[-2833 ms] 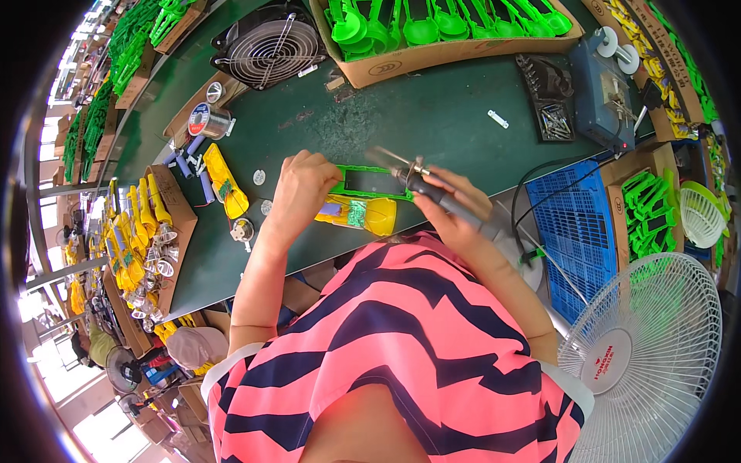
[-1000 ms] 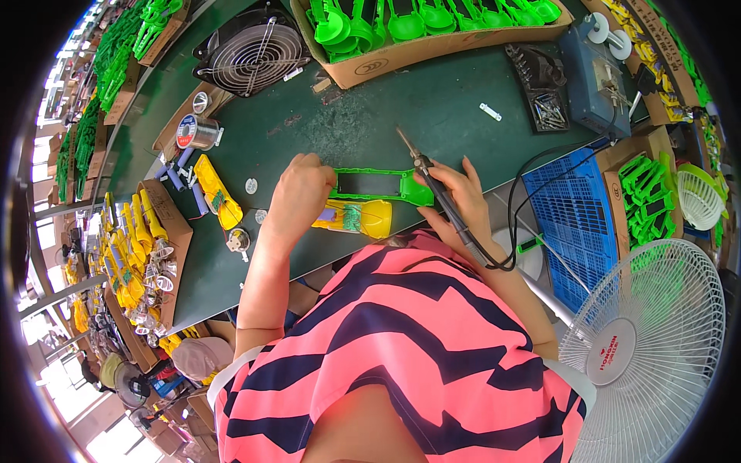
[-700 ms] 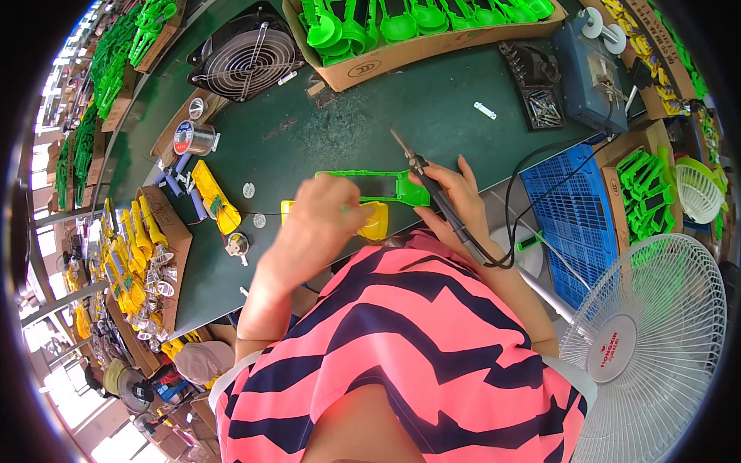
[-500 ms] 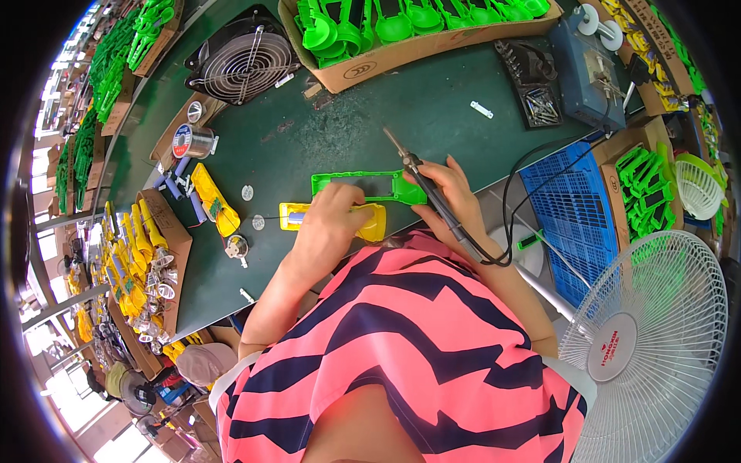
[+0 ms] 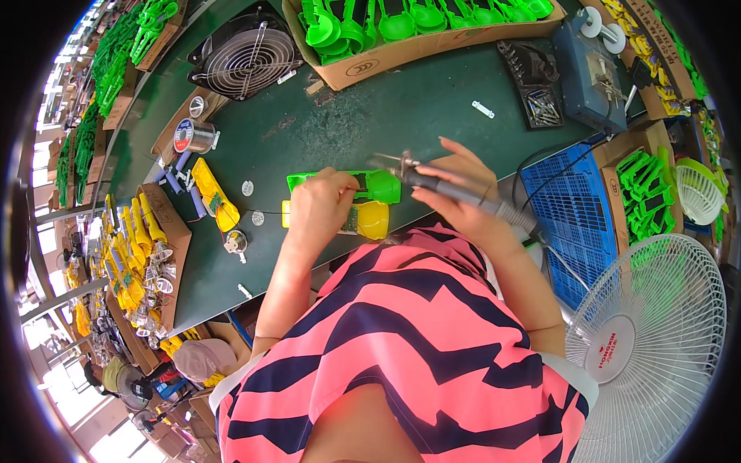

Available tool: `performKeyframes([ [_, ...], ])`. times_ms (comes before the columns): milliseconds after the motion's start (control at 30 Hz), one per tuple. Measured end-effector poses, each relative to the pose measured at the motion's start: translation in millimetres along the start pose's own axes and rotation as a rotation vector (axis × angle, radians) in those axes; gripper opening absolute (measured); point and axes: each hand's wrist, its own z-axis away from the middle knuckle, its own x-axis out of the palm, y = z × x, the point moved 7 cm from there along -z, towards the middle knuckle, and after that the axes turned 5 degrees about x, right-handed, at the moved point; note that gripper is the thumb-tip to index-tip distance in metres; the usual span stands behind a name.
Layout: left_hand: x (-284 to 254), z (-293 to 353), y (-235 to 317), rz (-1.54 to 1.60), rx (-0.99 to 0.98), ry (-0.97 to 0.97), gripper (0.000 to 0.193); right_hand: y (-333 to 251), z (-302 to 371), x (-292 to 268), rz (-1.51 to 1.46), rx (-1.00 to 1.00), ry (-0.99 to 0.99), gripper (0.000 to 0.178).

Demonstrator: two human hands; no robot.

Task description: The person solders internal components inside flashlight casings using a soldering iron, presses the casing halves together by hand, and places the assembled flashlights onto a conveyor belt.

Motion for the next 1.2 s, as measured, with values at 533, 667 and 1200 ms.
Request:
performKeyframes([
  [533,8.6,-8.3,-0.8,-0.102,0.031,-0.099,0.008,50.4,16.1,23.9,-0.597,0.602,0.113,0.016],
  [667,7.6,-9.0,-1.2,-0.075,0.033,-0.074,0.008,49.3,18.5,24.7,-0.645,0.575,0.151,0.017],
  [1200,6.1,-8.5,-0.5,-0.072,0.036,-0.075,0.008,7.6,42.6,17.6,-0.327,0.325,0.297,0.021],
])
